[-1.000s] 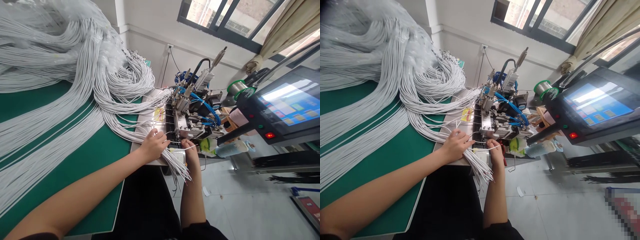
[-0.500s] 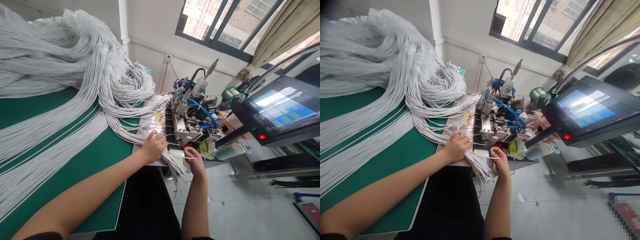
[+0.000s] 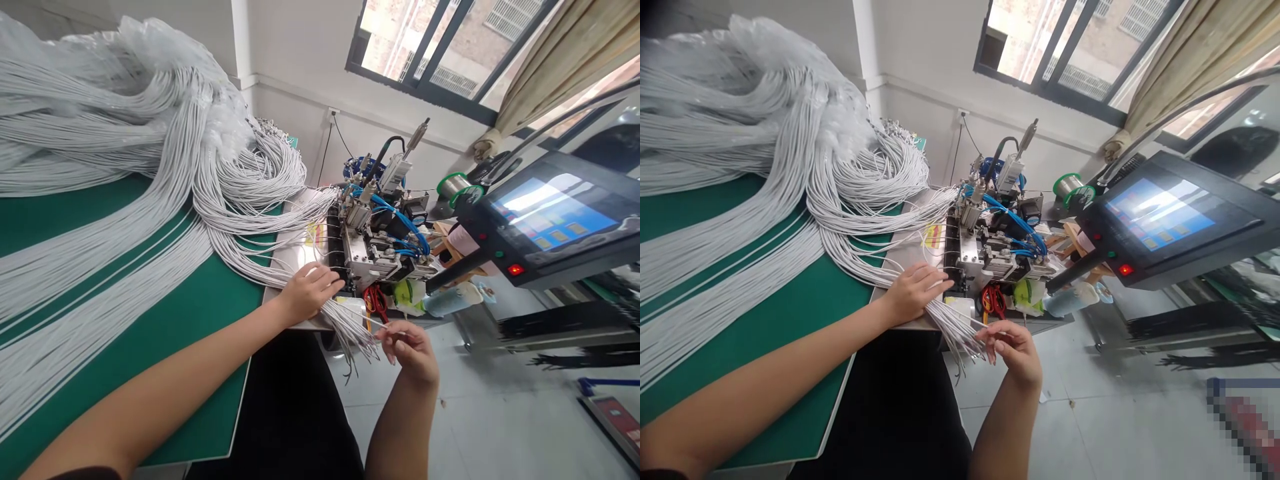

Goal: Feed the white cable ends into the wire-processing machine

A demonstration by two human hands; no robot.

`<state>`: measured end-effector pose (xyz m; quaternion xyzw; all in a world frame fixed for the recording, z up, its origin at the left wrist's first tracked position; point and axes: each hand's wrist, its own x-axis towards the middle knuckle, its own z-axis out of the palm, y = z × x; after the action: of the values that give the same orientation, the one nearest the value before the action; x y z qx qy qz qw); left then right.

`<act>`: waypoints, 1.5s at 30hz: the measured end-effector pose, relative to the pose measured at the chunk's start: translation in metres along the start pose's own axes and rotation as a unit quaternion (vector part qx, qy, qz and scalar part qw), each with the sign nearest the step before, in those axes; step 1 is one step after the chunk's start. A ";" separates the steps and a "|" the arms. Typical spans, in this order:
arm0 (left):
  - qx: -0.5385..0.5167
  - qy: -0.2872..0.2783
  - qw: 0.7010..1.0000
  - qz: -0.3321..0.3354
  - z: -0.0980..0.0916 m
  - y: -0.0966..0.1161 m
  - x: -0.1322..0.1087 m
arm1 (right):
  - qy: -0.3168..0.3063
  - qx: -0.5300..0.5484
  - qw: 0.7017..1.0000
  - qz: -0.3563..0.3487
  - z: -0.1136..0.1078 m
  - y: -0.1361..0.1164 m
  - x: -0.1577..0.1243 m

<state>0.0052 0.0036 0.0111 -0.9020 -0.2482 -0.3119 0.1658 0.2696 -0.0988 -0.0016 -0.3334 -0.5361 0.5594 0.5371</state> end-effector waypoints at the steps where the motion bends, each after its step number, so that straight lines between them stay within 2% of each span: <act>1: -0.010 0.009 0.999 0.032 -0.001 0.000 0.000 | 0.023 0.002 1.000 -0.010 0.002 -0.001 0.002; 4: -0.027 0.033 0.996 0.082 -0.004 -0.001 -0.002 | 0.102 -0.007 0.995 -0.013 0.007 -0.003 0.010; 10: -0.036 0.058 0.992 0.108 -0.004 -0.002 -0.002 | 0.243 -0.074 0.967 -0.018 0.009 0.003 0.024; 15: -0.019 0.074 0.993 0.086 0.000 0.000 0.000 | 0.302 -0.100 0.948 -0.029 0.012 0.008 0.028; 26: -0.004 0.028 0.998 0.055 0.003 0.001 0.003 | 0.281 -0.104 0.954 -0.033 0.016 0.010 0.031; 45: -0.031 -0.048 0.997 0.050 0.003 0.000 -0.001 | 0.245 -0.071 0.967 0.003 0.016 0.010 0.028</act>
<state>0.0063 0.0049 0.0084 -0.9318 -0.2009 -0.2674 0.1409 0.2467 -0.0739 -0.0021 -0.4990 -0.4261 0.4227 0.6252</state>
